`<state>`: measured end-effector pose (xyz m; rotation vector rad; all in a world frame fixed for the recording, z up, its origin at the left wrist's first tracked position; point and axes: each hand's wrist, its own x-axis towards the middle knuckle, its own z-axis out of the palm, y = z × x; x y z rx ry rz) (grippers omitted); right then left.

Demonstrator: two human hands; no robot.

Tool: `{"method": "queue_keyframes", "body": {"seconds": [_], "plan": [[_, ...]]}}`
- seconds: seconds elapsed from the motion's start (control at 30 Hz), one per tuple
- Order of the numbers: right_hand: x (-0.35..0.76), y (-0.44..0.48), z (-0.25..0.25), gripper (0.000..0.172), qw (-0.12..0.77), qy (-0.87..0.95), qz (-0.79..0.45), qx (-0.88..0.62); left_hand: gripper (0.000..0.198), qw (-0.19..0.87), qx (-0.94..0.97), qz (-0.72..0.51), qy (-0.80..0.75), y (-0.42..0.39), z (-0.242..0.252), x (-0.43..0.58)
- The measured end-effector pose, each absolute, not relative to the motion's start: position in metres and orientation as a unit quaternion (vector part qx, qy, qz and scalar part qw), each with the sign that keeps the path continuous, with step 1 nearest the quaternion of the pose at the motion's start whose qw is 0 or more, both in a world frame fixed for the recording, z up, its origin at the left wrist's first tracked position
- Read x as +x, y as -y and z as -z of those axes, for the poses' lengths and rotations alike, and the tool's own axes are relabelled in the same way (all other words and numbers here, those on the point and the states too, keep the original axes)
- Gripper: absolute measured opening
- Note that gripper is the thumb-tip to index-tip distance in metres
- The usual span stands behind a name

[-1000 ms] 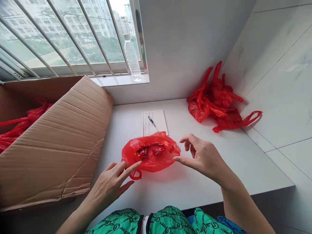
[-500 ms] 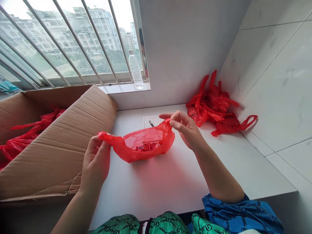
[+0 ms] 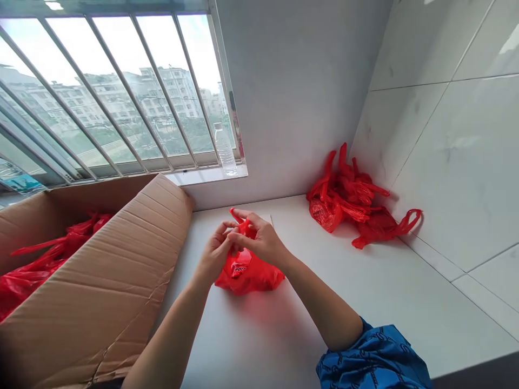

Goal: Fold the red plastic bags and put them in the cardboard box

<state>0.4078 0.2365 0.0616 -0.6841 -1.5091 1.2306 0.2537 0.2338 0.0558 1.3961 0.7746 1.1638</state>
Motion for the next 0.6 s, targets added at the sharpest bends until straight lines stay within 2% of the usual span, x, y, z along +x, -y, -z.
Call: {"method": "queue_keyframes", "body": {"seconds": [0.07, 0.17, 0.3, 0.37, 0.47, 0.6], "plan": [[0.407, -0.242, -0.055, 0.046, 0.524, 0.614, -0.511, -0.296, 0.030, 0.574, 0.609, -0.434, -0.334, -0.235, -0.052, 0.252], [0.412, -0.251, -0.049, 0.044, 0.540, 0.573, -0.544, -0.290, 0.030, 0.637, 0.563, -0.401, -0.342, -0.236, -0.051, 0.245], [0.423, -0.254, -0.048, 0.038, 0.467, 0.604, -0.591, -0.261, 0.027, 0.703, 0.473, -0.412, -0.334, -0.239, -0.049, 0.237], [0.426, -0.251, -0.049, 0.029, 0.433, 0.666, -0.546, -0.268, 0.028, 0.696, 0.465, -0.428, -0.342, -0.240, -0.049, 0.237], [0.426, -0.245, -0.050, 0.014, 0.440, 0.743, -0.404, -0.304, 0.032, 0.656, 0.512, -0.421, -0.361, -0.239, -0.051, 0.238], [0.420, -0.238, -0.051, 0.019, 0.462, 0.761, -0.291, -0.351, 0.035, 0.601, 0.604, -0.369, -0.371, -0.238, -0.053, 0.238]]}}
